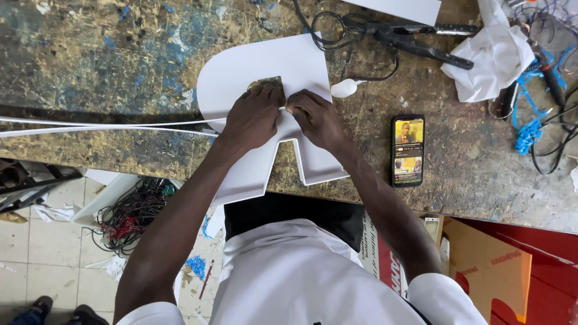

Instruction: Assembling a 3D sign letter by gluing a plastic side strip to the base of the letter.

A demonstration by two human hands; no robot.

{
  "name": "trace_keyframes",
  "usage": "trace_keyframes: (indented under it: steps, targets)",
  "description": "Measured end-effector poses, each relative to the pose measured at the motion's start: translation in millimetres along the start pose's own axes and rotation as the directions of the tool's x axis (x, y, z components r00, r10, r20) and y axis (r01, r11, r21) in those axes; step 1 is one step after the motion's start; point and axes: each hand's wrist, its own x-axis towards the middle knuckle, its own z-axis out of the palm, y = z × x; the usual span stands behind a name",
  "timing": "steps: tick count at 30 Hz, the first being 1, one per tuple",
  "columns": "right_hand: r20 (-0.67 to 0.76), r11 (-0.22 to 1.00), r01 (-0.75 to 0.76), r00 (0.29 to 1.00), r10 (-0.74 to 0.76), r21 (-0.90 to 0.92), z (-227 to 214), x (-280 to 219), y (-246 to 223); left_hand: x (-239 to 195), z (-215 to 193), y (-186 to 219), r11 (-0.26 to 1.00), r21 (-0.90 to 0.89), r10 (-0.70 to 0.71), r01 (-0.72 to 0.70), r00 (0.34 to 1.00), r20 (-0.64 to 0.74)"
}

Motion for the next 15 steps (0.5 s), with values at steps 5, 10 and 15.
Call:
trace_keyframes:
  steps: [5, 10, 15]
  targets:
    - [-0.029, 1.0, -0.013, 0.999, 0.013, 0.018, 0, 1, -3, 0, -7, 3, 1.0, -0.007, 0.007, -0.006, 0.999, 0.031]
    - [-0.048, 0.999, 0.012, 0.999, -0.01, 0.037, 1, 1, 3, 0, -6, 2, 1.0, -0.029, 0.007, -0.006, 1.0, 0.021]
    - [-0.052, 0.999, 0.041, 0.998, -0.039, 0.031, 0, 2, 1, -4, -17, 6, 1.0, -0.01, -0.001, 0.001, 1.0, -0.02]
